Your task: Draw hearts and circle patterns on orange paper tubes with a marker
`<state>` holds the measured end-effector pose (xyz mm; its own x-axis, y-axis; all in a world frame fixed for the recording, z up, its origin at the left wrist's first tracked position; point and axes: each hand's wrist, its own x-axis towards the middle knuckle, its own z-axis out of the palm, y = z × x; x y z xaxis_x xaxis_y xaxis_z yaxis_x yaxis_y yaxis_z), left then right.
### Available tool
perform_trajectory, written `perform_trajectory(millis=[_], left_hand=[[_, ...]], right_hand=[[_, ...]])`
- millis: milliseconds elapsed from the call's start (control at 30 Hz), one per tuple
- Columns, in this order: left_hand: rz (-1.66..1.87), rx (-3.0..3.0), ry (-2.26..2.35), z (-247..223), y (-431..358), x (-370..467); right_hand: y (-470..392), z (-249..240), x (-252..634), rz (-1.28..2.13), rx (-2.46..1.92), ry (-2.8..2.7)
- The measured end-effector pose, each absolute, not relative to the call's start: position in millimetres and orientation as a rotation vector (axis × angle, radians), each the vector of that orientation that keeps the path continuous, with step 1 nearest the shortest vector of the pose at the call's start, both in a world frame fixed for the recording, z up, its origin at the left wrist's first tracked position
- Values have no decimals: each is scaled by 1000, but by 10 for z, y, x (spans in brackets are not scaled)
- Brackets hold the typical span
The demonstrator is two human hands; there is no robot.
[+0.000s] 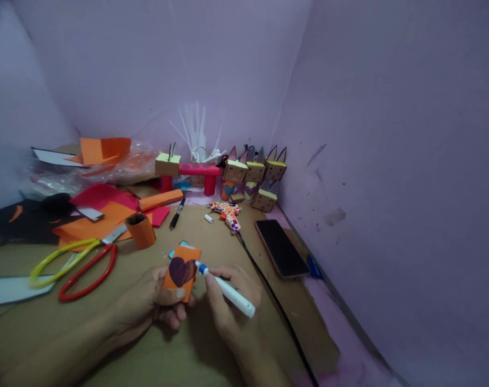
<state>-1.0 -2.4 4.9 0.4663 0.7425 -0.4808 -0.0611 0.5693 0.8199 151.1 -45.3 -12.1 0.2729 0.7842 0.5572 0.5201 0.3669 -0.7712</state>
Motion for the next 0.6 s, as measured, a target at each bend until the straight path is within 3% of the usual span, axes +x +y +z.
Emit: perform_trajectory(millis=[600], left_hand=[[588, 782, 961, 18, 0, -33]], right_hand=[[-492, -105, 1506, 305, -1308, -1315]])
